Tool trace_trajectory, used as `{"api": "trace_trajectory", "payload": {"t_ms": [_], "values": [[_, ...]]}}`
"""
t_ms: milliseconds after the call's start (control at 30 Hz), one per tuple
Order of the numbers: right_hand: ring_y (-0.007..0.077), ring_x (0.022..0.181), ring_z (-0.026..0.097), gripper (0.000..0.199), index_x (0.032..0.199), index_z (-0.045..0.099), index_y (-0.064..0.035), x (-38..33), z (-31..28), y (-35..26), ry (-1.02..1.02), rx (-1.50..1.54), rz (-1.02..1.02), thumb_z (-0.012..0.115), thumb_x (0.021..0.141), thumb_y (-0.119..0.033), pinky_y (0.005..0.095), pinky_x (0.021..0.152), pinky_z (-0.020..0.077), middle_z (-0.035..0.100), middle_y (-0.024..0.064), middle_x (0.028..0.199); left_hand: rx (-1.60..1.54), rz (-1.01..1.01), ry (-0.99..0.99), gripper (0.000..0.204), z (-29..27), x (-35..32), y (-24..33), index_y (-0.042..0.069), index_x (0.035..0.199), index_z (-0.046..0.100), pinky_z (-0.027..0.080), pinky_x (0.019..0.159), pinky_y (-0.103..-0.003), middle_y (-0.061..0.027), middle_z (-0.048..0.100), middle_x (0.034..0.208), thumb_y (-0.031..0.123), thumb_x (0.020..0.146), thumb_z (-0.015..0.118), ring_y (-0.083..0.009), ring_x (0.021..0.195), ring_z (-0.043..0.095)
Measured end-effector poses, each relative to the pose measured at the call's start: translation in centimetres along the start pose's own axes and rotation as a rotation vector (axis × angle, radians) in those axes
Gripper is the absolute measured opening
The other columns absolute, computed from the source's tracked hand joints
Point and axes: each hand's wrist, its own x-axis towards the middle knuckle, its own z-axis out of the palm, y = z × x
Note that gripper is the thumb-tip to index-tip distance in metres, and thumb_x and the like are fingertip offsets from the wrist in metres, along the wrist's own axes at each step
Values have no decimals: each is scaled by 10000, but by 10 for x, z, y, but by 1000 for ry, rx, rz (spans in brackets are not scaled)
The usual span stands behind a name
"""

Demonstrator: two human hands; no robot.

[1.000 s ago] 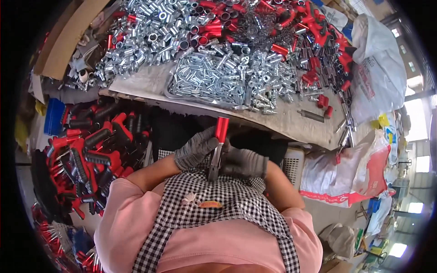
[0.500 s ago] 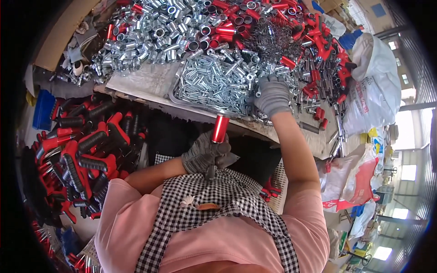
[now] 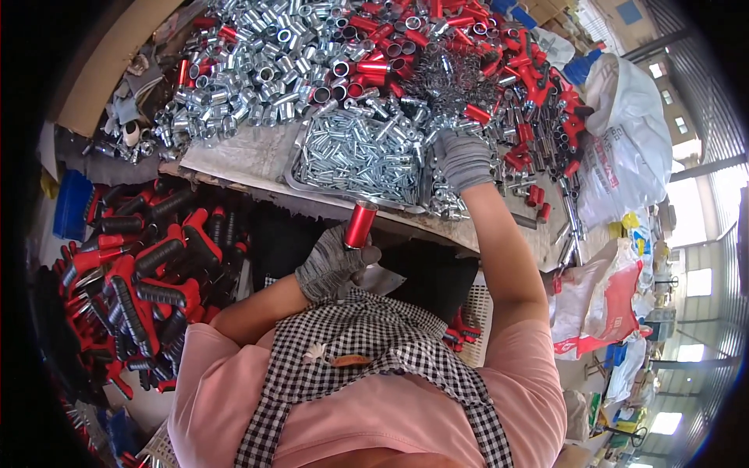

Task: Assembling metal tubes into red plastic sleeves at a factory workstation.

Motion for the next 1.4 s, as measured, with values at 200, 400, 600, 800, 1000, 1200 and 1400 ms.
{"api": "trace_trajectory", "payload": {"t_ms": [200,400,600,800,1000,1200,1400], "values": [[339,740,635,230,889,638,-92,1,-11,11,236,139,70,542,824,-291,464,686,493,660,163,799,506,217,92,265,-15,18,0,24,924,584,458,524,-286,-57,581,708,186,756,708,-132,605,578],[359,711,636,336,898,596,-46,0,-31,35,439,250,283,506,896,-370,462,639,497,645,184,743,379,97,15,277,-3,14,22,13,923,527,458,513,-256,-53,599,711,168,790,715,-109,590,573],[264,749,632,158,971,573,-22,-74,-43,-4,291,1031,-193,566,873,-145,382,649,512,641,134,864,644,322,23,484,1,24,24,35,1063,585,490,740,-370,-103,631,853,298,709,786,-250,810,620],[331,729,615,248,1030,586,-97,-112,-27,-16,461,941,-561,641,790,-123,413,625,492,632,132,888,1104,323,-75,494,6,39,30,48,1116,594,485,803,-373,-154,653,959,299,729,770,-303,890,633],[326,750,628,333,1098,581,-68,-109,-27,13,164,918,-538,647,805,-210,411,676,506,630,141,872,1036,471,-239,581,25,71,27,46,1169,565,503,773,-383,-195,644,942,369,722,746,-330,868,642],[256,834,629,462,1164,526,7,-31,1,121,-253,1068,-711,667,835,-285,375,790,498,640,130,953,1027,298,-86,487,19,92,45,62,986,606,504,653,-394,-150,651,820,441,716,746,-309,739,648],[280,1012,613,741,1269,488,-10,114,60,327,339,806,746,723,743,-475,361,865,474,637,182,1089,1590,1161,-147,240,-15,102,61,40,930,605,471,507,-342,-180,570,819,122,734,718,-265,618,579]]}}
